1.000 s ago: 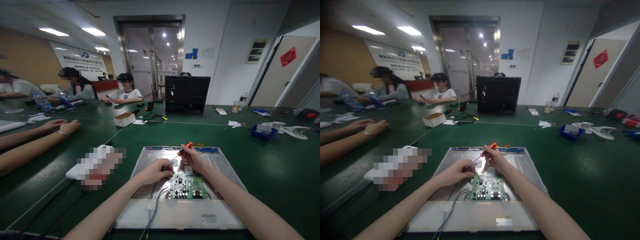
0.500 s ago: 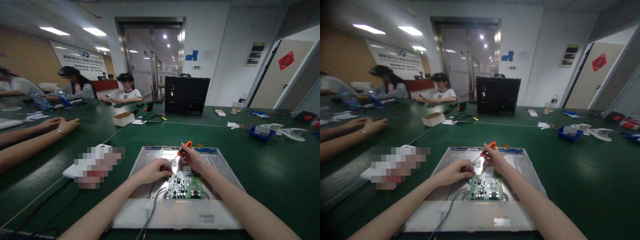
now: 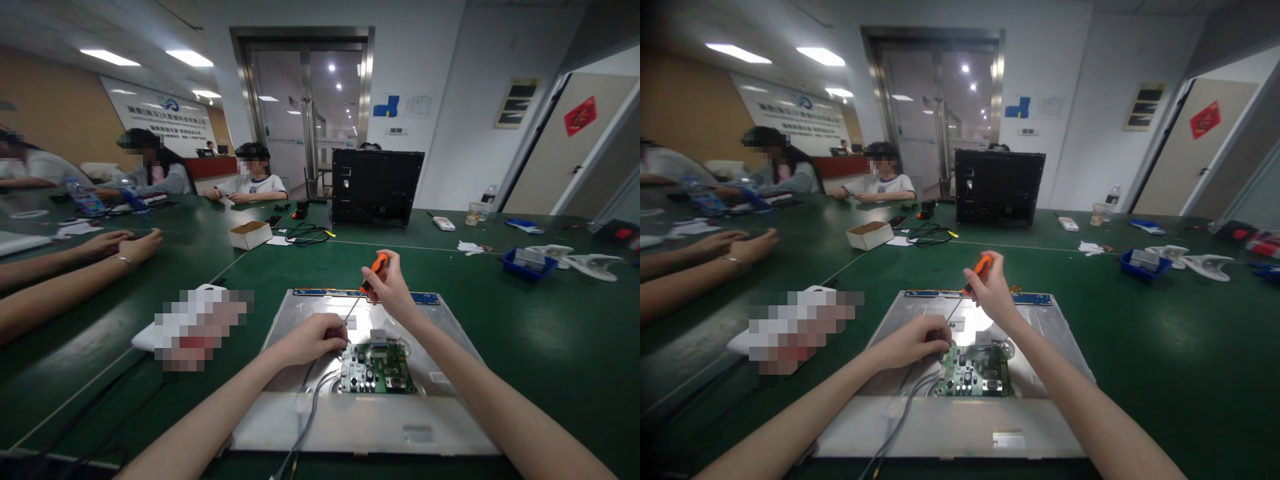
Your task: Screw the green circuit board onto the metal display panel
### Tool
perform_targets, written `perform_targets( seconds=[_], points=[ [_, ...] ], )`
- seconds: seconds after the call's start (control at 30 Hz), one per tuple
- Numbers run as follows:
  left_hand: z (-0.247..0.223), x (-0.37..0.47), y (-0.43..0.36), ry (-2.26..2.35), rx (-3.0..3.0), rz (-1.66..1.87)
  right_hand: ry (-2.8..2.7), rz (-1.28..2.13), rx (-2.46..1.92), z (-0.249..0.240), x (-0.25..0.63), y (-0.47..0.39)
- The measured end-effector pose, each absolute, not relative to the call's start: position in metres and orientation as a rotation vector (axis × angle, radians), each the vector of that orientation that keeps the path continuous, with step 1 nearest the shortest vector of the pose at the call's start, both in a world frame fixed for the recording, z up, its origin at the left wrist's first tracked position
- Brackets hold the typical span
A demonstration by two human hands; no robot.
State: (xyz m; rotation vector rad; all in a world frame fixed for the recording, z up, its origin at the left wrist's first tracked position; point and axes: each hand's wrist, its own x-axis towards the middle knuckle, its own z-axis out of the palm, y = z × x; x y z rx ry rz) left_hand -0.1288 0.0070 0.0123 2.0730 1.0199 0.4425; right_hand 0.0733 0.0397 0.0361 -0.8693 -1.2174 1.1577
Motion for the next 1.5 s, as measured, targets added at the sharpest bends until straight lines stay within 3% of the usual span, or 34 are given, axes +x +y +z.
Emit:
perform_targets(
  seconds=[0.3,0.67,1.5],
  points=[
    [0.011,-0.130,0.008,0.961,2.063,0.467,-1.776,0.807,-0.781,0.068,0.066,0.006],
    [0.012,-0.133,0.009,0.951,2.111,0.427,-2.110,0.378,-0.734,0.048,0.063,0.005],
    [0.012,-0.134,0.010,0.921,2.089,0.430,-2.184,0.325,-0.827,0.042,0.061,0.009]
  ],
)
